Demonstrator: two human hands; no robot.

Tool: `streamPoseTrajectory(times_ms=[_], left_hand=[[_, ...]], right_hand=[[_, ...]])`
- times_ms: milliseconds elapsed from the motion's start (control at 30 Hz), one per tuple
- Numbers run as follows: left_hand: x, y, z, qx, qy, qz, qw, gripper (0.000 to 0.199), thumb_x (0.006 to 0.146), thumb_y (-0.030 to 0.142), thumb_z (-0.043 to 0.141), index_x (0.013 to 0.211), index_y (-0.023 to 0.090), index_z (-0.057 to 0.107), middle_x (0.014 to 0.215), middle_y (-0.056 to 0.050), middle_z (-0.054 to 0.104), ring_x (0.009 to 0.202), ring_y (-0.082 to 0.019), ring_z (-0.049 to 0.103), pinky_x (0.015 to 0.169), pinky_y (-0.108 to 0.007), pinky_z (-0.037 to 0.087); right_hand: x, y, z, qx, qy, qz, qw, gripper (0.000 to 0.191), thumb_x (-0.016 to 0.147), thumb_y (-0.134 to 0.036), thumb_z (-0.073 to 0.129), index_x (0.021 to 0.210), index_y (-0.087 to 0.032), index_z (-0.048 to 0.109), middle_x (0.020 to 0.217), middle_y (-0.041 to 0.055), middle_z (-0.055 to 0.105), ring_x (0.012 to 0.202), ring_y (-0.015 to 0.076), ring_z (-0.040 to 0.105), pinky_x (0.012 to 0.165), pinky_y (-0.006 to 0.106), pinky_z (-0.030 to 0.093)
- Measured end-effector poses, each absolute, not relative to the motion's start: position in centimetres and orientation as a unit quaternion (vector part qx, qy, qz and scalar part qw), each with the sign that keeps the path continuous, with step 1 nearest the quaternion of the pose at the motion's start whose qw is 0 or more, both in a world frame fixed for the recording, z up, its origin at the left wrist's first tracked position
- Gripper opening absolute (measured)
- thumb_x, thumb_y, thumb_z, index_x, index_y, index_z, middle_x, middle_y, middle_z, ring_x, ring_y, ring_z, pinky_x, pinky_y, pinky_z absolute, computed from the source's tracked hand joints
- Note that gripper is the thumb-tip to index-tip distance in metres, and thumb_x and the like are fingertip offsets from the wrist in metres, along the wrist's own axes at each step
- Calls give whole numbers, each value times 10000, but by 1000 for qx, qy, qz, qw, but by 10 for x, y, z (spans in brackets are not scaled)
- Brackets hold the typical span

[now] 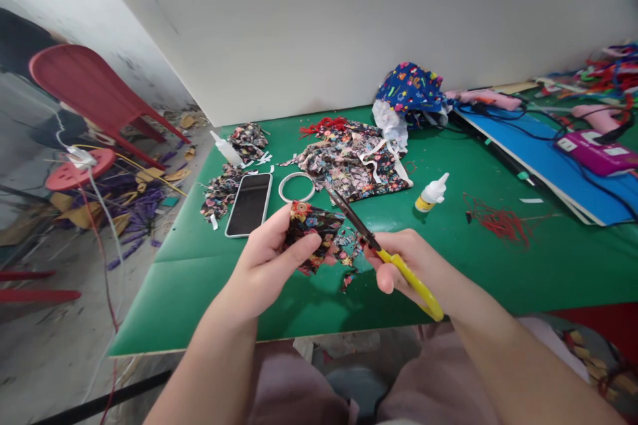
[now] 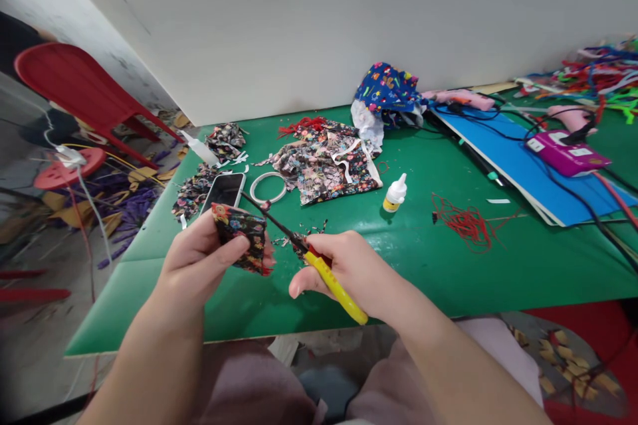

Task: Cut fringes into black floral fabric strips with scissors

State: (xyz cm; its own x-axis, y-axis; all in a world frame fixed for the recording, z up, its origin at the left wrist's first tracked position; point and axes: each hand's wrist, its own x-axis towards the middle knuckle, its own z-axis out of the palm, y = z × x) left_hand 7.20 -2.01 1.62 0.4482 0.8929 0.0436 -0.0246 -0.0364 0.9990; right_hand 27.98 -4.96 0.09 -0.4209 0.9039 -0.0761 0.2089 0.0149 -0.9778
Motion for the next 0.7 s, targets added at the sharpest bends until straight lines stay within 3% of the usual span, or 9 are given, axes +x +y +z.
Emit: streamPoseTrajectory(times_ms=[200, 367, 467, 567, 633, 700], left_hand=[[58, -9, 16, 615, 407, 347, 580, 124, 784, 262, 665, 898, 213, 656, 736, -6, 697, 627, -161, 666, 546, -236, 539], [54, 1, 10, 563, 430, 411, 574, 200, 718, 260, 708, 903, 187, 695, 734, -21, 694, 654, -157, 645, 611, -251, 515], [57, 7, 8, 546, 437, 472, 537, 227, 678, 256, 720, 888, 174, 697, 603, 19, 599, 555, -126, 564, 540, -243, 456], [61, 12, 5, 531, 456, 496, 514, 221, 684, 281, 706, 872, 170, 673, 641, 16, 600, 544, -112, 525, 531, -242, 420], [64, 14, 3, 534, 471, 477, 516, 206, 703, 310, 684, 845, 166, 641, 659, 13, 594, 560, -106, 513, 545, -237, 410], [68, 14, 0, 560, 485, 443, 505, 200, 736, 337, 647, 834, 171, 596, 626, 30, 536, 563, -103, 490, 552, -232, 397]], right_hand=[[285, -41, -10, -477, -638, 533, 287, 539, 709, -725, 495, 619, -194, 501, 601, -9, 541, 555, 114, 455, 488, 240, 286], [284, -37, -17, -518, -694, 459, 200, 319, 777, -510, 569, 709, -221, 452, 691, -14, 614, 635, 146, 558, 569, 248, 357], [282, -37, -13, -560, -725, 374, 146, 402, 691, -547, 661, 721, -228, 419, 724, -4, 605, 646, 162, 545, 564, 255, 342], [283, -38, -10, -580, -759, 286, 75, 471, 652, -647, 644, 728, -223, 453, 719, 18, 597, 657, 177, 546, 567, 260, 353], [285, -37, -13, -568, -769, 288, 50, 480, 679, -683, 588, 708, -219, 472, 684, 21, 596, 627, 175, 545, 560, 262, 357], [287, -36, -20, -552, -763, 326, 81, 467, 731, -676, 534, 688, -214, 483, 647, 14, 597, 584, 163, 540, 543, 261, 357]])
